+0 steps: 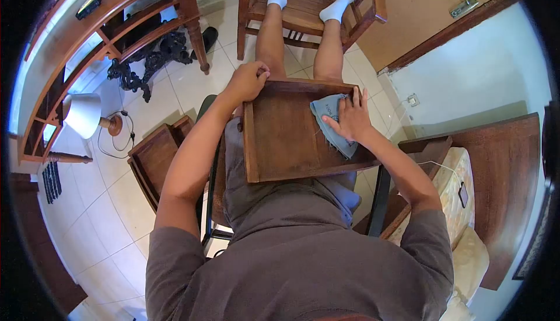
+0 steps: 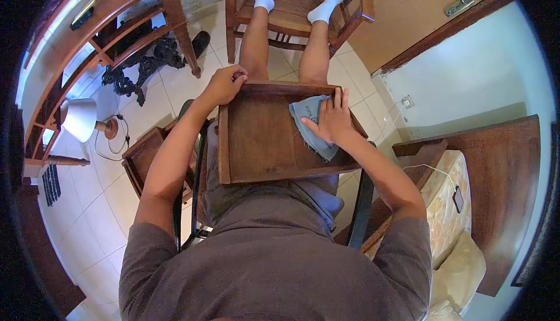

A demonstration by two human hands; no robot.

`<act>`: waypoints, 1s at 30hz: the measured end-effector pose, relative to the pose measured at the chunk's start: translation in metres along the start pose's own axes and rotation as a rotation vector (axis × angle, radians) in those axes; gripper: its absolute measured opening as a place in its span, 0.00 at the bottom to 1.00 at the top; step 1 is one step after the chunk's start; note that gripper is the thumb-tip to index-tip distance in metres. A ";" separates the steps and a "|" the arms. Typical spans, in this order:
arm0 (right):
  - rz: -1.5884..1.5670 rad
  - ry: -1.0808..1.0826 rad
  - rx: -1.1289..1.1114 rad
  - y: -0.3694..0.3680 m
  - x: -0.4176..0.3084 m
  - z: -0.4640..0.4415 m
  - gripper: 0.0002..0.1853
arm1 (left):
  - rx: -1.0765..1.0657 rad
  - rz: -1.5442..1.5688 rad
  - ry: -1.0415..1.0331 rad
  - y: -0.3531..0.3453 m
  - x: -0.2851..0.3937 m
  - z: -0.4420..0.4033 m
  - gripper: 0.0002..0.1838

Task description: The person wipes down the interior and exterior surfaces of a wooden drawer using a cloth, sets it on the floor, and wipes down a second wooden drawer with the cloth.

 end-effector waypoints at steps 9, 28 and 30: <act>0.049 -0.064 -0.341 0.014 -0.026 0.023 0.57 | 0.000 0.000 0.017 0.000 -0.007 -0.001 0.11; -0.480 0.706 0.223 0.039 -0.175 -0.022 0.48 | 0.172 -0.035 -0.054 0.004 -0.006 -0.002 0.08; -0.456 0.736 0.144 0.043 -0.187 -0.017 0.48 | 0.169 -0.046 -0.043 0.004 -0.004 -0.001 0.08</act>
Point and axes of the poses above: each hand's wrist, its own z-axis away from the middle knuckle, its own y-axis out of the back of the hand, x = y × z, the point moved 7 cm from there along -z, towards the middle knuckle, and after that the axes turned 7 degrees about -z, right-handed, at the moved point
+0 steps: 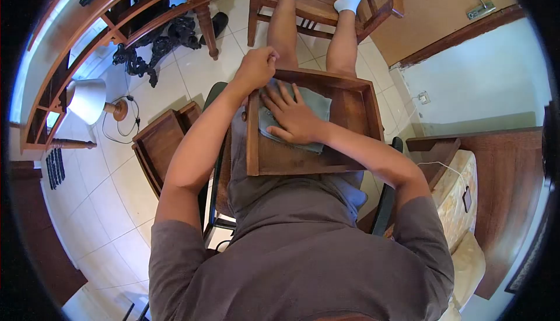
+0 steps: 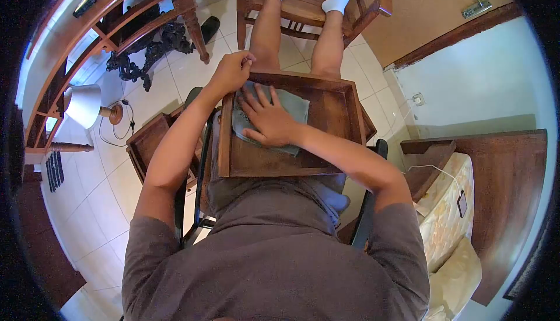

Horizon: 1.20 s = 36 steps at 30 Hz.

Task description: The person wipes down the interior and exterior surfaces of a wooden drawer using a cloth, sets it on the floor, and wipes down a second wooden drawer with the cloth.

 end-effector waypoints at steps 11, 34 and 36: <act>-1.122 0.166 -0.658 0.009 -0.066 0.085 0.45 | -0.041 -0.042 0.031 0.000 0.002 0.003 0.09; -0.115 -0.277 -0.233 0.021 0.076 0.138 0.49 | -0.036 -0.036 -0.002 0.000 0.004 0.002 0.10; 0.011 -0.255 -0.114 0.017 0.060 0.109 0.48 | -0.035 -0.050 0.009 0.004 0.002 -0.001 0.10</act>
Point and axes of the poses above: each hand's wrist, its own z-axis away from the middle knuckle, its own y-axis out of the back of the hand, x = y × z, the point moved 7 cm from there along -z, towards the middle knuckle, and after that the axes turned 7 degrees about -z, right-handed, at the moved point
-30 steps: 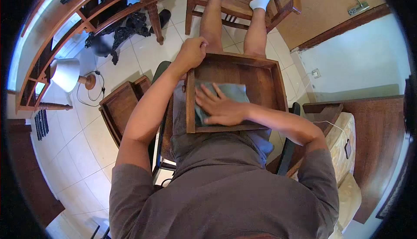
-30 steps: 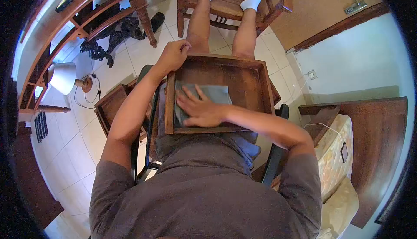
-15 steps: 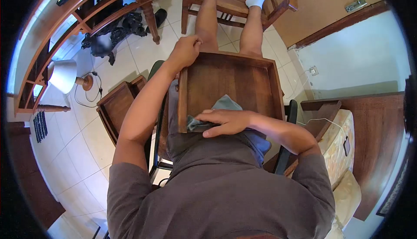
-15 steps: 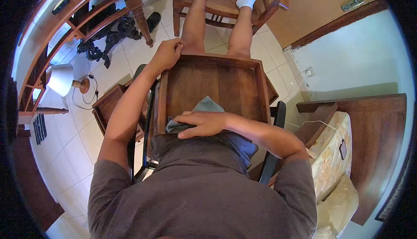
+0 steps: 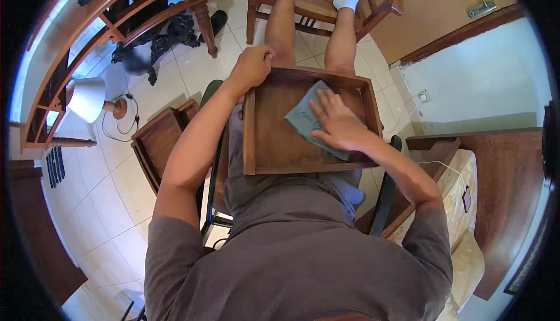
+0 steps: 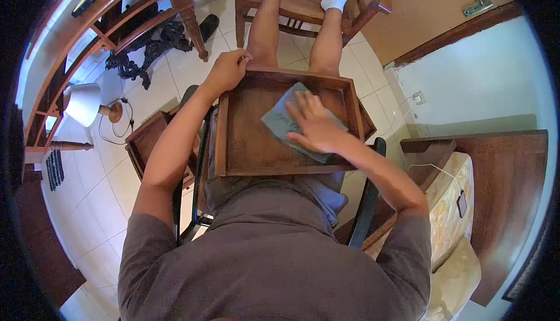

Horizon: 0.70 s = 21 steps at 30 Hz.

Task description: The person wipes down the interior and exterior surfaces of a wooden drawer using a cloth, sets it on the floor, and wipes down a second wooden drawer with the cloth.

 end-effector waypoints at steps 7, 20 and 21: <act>-0.050 0.597 0.143 -0.007 -0.116 -0.048 0.46 | -0.030 -0.015 -0.004 -0.006 -0.008 0.001 0.10; 0.369 -0.186 0.047 0.009 0.056 0.036 0.43 | -0.048 0.048 -0.039 -0.004 0.000 0.006 0.10; 0.443 -0.195 0.048 0.008 0.059 0.051 0.42 | -0.045 0.056 -0.041 -0.002 0.002 0.005 0.10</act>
Point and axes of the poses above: each hand's wrist, its own z-axis away from the middle knuckle, its own y-axis out of the back of the hand, x = y × z, the point moved 7 cm from there along -z, towards the middle knuckle, and after that the axes turned 7 degrees about -z, right-handed, at the moved point
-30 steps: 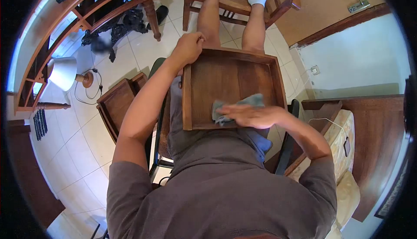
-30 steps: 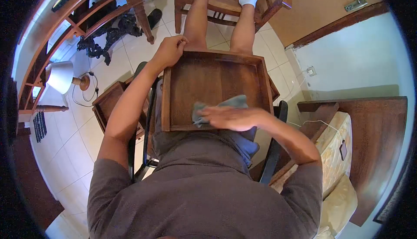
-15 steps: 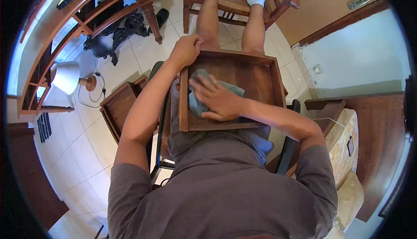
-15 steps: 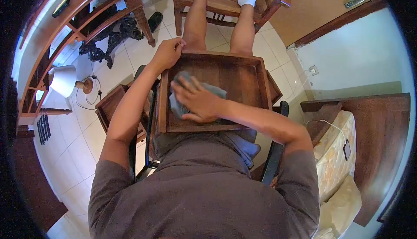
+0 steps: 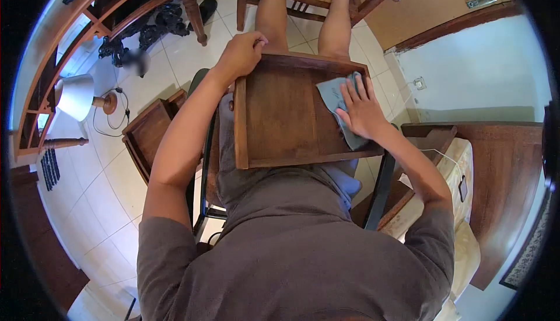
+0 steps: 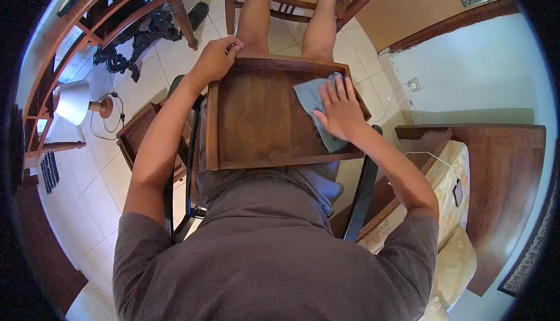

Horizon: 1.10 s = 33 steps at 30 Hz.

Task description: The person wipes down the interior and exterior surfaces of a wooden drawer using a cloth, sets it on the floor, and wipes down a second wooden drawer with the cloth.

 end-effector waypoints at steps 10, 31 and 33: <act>-0.509 0.046 -0.248 0.033 -0.010 0.034 0.22 | -0.029 -0.024 0.046 -0.001 0.001 -0.002 0.12; -0.903 0.467 -0.464 0.057 -0.097 0.007 0.10 | -0.013 -0.072 -0.039 -0.005 -0.001 -0.002 0.12; -0.887 0.363 -0.478 0.041 -0.061 0.027 0.11 | -0.011 -0.053 -0.052 -0.002 0.001 -0.001 0.12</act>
Point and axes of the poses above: each hand's wrist, its own z-axis away from the middle knuckle, its own y-axis out of the back of the hand, x = y × z, the point moved 7 cm from there along -z, towards the middle knuckle, and after that the axes turned 7 degrees about -z, right-handed, at the moved point
